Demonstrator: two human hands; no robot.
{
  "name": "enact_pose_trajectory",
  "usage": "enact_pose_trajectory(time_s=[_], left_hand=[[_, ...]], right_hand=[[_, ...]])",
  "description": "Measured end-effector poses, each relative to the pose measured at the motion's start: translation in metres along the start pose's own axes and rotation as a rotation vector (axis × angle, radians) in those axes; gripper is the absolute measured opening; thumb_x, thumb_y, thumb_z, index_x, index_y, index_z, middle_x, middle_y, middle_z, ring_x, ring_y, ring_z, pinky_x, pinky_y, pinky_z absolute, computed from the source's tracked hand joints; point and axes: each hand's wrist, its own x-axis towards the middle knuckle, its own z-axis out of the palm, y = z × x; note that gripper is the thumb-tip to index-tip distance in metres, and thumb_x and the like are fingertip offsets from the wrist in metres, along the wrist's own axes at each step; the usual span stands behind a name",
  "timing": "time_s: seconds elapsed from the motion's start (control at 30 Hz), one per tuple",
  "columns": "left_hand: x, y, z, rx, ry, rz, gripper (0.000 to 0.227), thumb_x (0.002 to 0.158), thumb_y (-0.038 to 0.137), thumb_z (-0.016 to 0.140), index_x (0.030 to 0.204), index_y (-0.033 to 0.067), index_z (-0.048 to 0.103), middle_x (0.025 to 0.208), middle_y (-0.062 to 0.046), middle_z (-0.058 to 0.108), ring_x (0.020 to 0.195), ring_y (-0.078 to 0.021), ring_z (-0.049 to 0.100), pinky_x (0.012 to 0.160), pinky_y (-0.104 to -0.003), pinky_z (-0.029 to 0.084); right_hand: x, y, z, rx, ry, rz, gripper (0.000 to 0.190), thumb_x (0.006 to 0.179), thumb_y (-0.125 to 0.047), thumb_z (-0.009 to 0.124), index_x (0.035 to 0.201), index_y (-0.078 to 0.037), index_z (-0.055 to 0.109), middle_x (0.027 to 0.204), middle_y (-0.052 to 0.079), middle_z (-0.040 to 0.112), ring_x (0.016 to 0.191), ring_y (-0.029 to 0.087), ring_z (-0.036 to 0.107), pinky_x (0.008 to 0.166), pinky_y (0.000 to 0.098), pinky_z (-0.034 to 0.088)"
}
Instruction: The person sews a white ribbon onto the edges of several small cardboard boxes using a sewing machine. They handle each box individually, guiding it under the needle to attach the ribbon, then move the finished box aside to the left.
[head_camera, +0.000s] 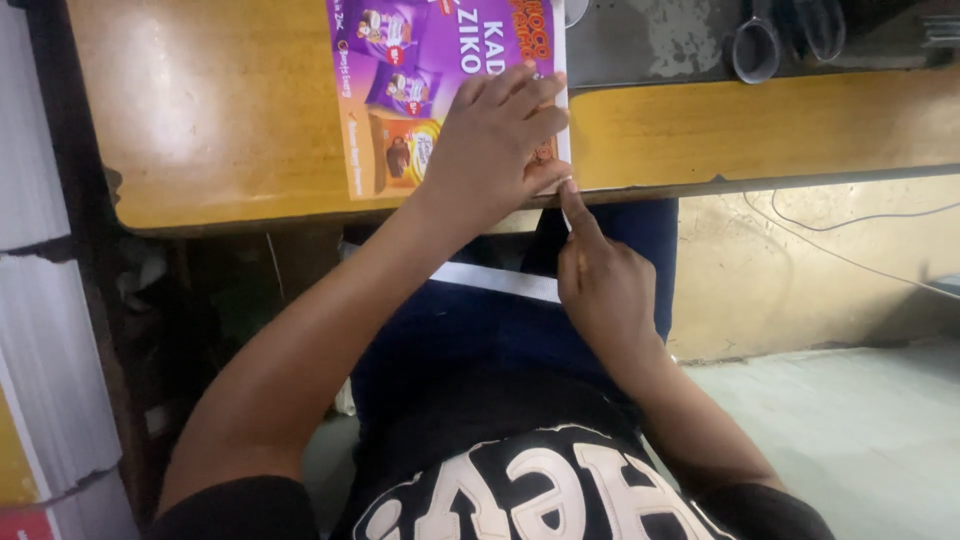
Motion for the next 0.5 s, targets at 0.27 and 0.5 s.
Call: enact_pose_trajectory(time_s=[0.27,0.5], left_hand=[[0.011,-0.005,0.002,0.061,-0.057,0.006,0.029,0.106,0.037,0.072,0.124,0.0147,0.071,0.152,-0.01,0.06,0.143,-0.0404,0.049,0.114,-0.059,0.039],[0.011,-0.009,-0.018,0.003,-0.218,0.044,0.041,0.098,0.009,0.062,0.137,0.0187,0.07,0.155,-0.007,0.06,0.144,-0.035,0.048,0.113,-0.059,0.038]], right_hand=[[0.037,0.006,-0.003,-0.027,0.002,-0.001,0.061,0.099,-0.011,0.057,0.16,-0.015,0.06,0.07,0.012,0.07,0.053,0.04,0.061,0.048,0.0525,0.042],[0.069,0.003,-0.017,-0.079,-0.064,-0.007,0.056,0.1,-0.014,0.054,0.155,-0.014,0.065,0.058,0.013,0.063,0.046,0.039,0.059,0.046,0.0525,0.046]])
